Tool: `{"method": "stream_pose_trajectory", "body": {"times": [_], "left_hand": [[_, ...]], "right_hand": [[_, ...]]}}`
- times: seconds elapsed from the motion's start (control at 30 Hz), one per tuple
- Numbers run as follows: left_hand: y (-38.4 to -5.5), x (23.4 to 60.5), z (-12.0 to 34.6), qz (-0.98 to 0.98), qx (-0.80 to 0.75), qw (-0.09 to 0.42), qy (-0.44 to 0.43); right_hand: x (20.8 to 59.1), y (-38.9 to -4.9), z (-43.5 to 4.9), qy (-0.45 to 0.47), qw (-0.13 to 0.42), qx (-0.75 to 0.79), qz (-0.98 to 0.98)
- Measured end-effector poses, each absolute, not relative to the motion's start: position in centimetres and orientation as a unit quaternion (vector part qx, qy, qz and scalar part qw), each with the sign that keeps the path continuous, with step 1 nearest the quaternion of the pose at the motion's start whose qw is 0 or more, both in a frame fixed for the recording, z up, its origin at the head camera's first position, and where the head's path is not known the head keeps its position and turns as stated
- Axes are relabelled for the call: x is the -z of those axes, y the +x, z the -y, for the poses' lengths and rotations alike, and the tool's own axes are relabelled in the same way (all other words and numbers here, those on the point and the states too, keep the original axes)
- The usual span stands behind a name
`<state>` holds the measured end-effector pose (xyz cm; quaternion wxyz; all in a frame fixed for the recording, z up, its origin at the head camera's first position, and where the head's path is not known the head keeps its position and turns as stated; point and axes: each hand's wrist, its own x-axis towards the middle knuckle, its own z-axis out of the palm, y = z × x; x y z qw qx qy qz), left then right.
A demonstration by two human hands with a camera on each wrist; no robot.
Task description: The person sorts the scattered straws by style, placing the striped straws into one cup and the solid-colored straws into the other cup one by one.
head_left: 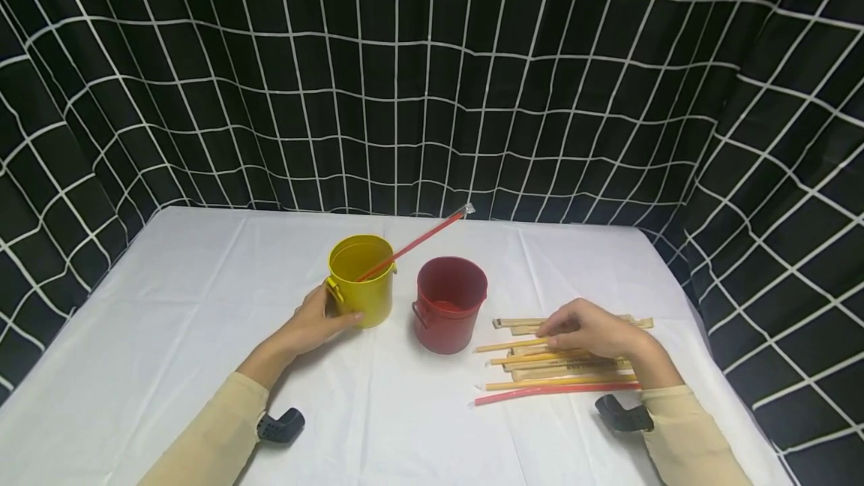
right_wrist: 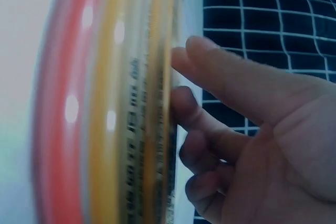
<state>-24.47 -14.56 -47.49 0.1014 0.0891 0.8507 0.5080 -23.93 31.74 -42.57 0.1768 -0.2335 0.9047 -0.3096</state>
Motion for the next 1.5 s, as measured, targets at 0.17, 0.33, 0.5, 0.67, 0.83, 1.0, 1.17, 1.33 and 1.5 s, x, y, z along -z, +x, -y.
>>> {"method": "stream_pose_trajectory", "body": {"times": [0.17, 0.33, 0.5, 0.67, 0.83, 1.0, 1.17, 1.33, 1.5], "left_hand": [[-24.6, 47.3, 14.8, -0.852, -0.507, 0.102, 0.084], [-24.7, 47.3, 14.9, -0.854, -0.504, 0.098, 0.087], [-24.5, 47.3, 14.7, -0.854, -0.502, 0.104, 0.083], [-24.4, 47.4, 14.6, -0.851, -0.508, 0.105, 0.081], [-24.5, 47.3, 14.7, -0.851, -0.508, 0.103, 0.08], [-24.7, 47.2, 14.7, -0.853, -0.505, 0.102, 0.08], [-24.9, 47.2, 14.5, -0.854, -0.505, 0.1, 0.077], [-24.7, 47.2, 14.3, -0.855, -0.503, 0.1, 0.075], [-24.5, 47.4, 14.3, -0.854, -0.505, 0.097, 0.075]], "right_hand": [[43.3, -24.2, -30.8, -0.195, 0.141, 0.309, -0.92], [43.8, -24.2, -29.9, -0.161, 0.124, 0.291, -0.935], [43.0, -23.7, -30.0, -0.169, 0.118, 0.277, -0.939], [41.6, -23.4, -30.3, -0.178, 0.099, 0.282, -0.938], [40.3, -23.2, -30.1, -0.192, 0.054, 0.285, -0.938], [39.2, -23.0, -29.9, -0.2, 0.001, 0.306, -0.931], [38.2, -22.6, -29.8, -0.185, -0.019, 0.32, -0.929], [37.7, -22.2, -29.9, -0.189, -0.045, 0.323, -0.926], [37.4, -21.8, -29.8, -0.217, -0.087, 0.335, -0.913]]}}
